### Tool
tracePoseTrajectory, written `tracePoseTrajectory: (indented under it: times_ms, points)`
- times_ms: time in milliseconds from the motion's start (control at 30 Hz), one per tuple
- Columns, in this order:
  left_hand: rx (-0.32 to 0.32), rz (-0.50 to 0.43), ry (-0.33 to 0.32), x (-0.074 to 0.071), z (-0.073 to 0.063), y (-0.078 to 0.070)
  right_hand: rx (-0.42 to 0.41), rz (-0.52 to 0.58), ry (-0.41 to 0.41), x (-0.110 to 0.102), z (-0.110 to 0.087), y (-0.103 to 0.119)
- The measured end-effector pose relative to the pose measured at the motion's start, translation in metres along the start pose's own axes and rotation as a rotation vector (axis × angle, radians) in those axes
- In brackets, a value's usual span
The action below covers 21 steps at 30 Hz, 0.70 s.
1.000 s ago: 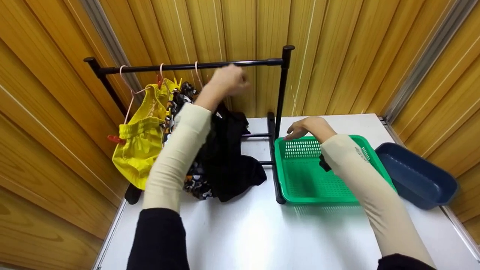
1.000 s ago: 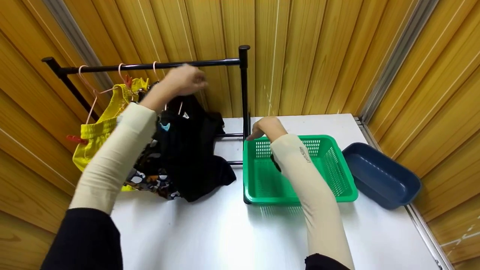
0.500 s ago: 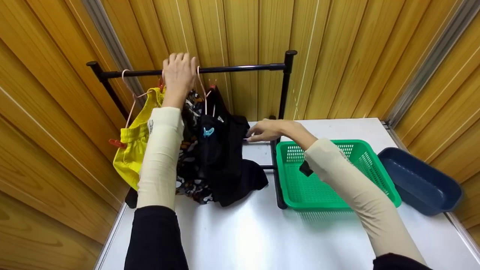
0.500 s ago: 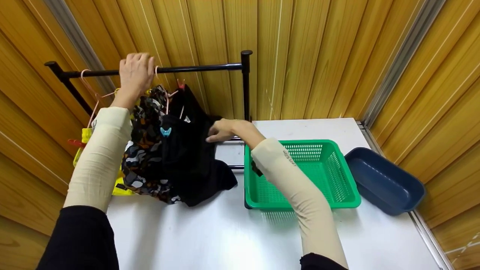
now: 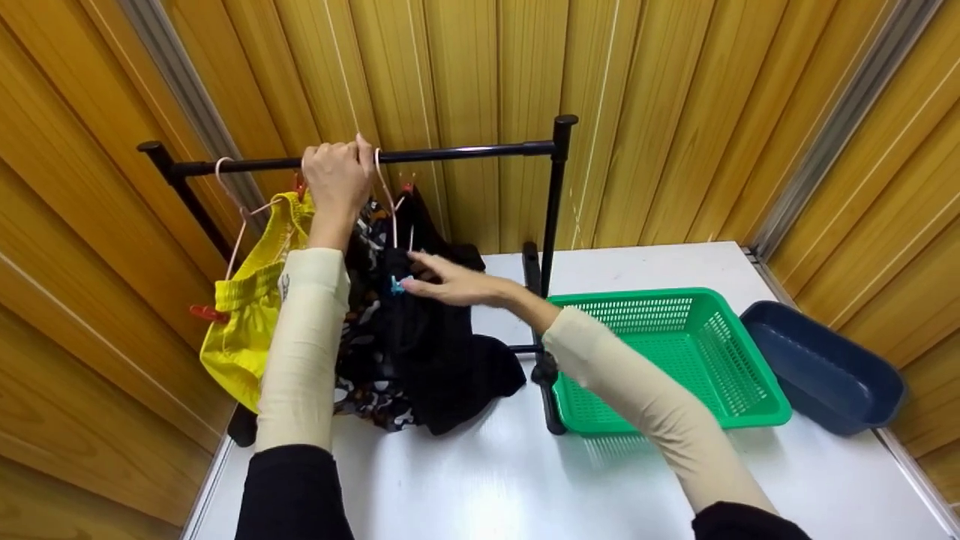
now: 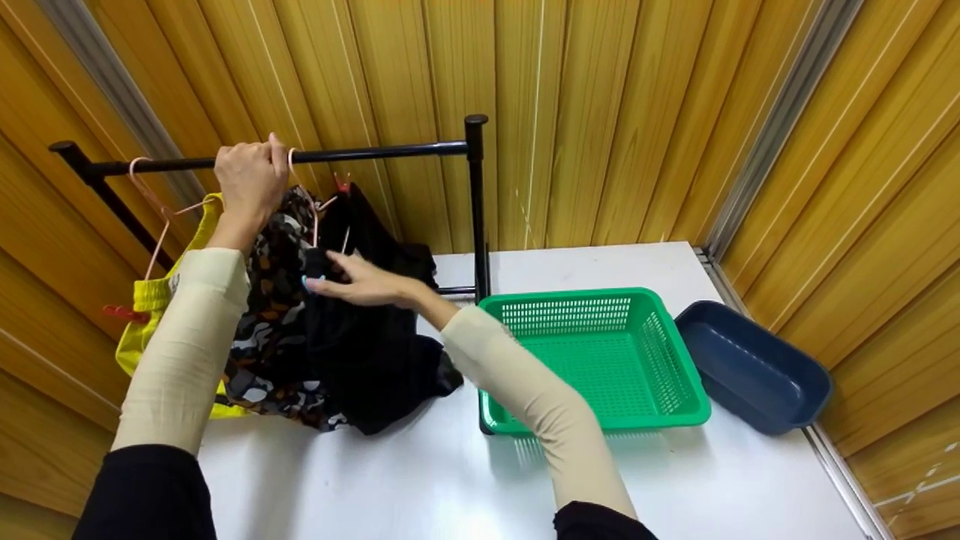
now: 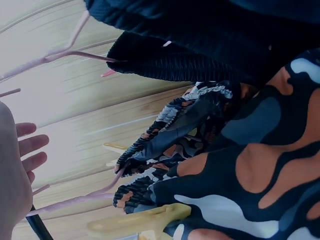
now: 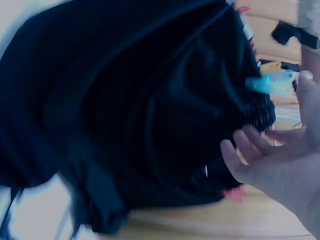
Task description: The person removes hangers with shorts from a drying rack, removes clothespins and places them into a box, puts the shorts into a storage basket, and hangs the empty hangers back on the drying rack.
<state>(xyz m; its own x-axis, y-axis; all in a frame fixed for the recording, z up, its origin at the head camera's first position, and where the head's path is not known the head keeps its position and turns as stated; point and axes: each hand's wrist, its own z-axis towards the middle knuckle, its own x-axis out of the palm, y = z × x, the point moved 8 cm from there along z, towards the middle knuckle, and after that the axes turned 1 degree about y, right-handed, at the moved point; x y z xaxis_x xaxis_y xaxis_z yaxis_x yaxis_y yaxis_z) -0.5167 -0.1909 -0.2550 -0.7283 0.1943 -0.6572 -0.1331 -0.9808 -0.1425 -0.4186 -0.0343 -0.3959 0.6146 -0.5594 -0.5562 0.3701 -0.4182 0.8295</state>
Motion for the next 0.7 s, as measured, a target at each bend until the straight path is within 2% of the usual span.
tracePoseTrajectory:
  times_ms: [100,233,367,533,700]
  points:
    - [0.002,-0.009,-0.01,0.0,-0.002,0.002,0.082,0.162,-0.005,0.013,0.008,-0.001]
    - [0.012,-0.019,-0.029,0.0,-0.002,0.001,0.096,0.344,-0.077,0.017,0.017,0.001]
    - [0.005,-0.024,-0.028,0.0,-0.003,0.0,0.114,0.412,-0.093,0.021,0.023,0.002]
    - [-0.003,-0.037,-0.011,0.001,-0.004,0.001,0.203,0.457,-0.063,0.029,0.031,0.003]
    - [0.005,-0.04,0.009,0.0,-0.003,0.002,0.24,0.601,-0.073,0.032,0.039,0.006]
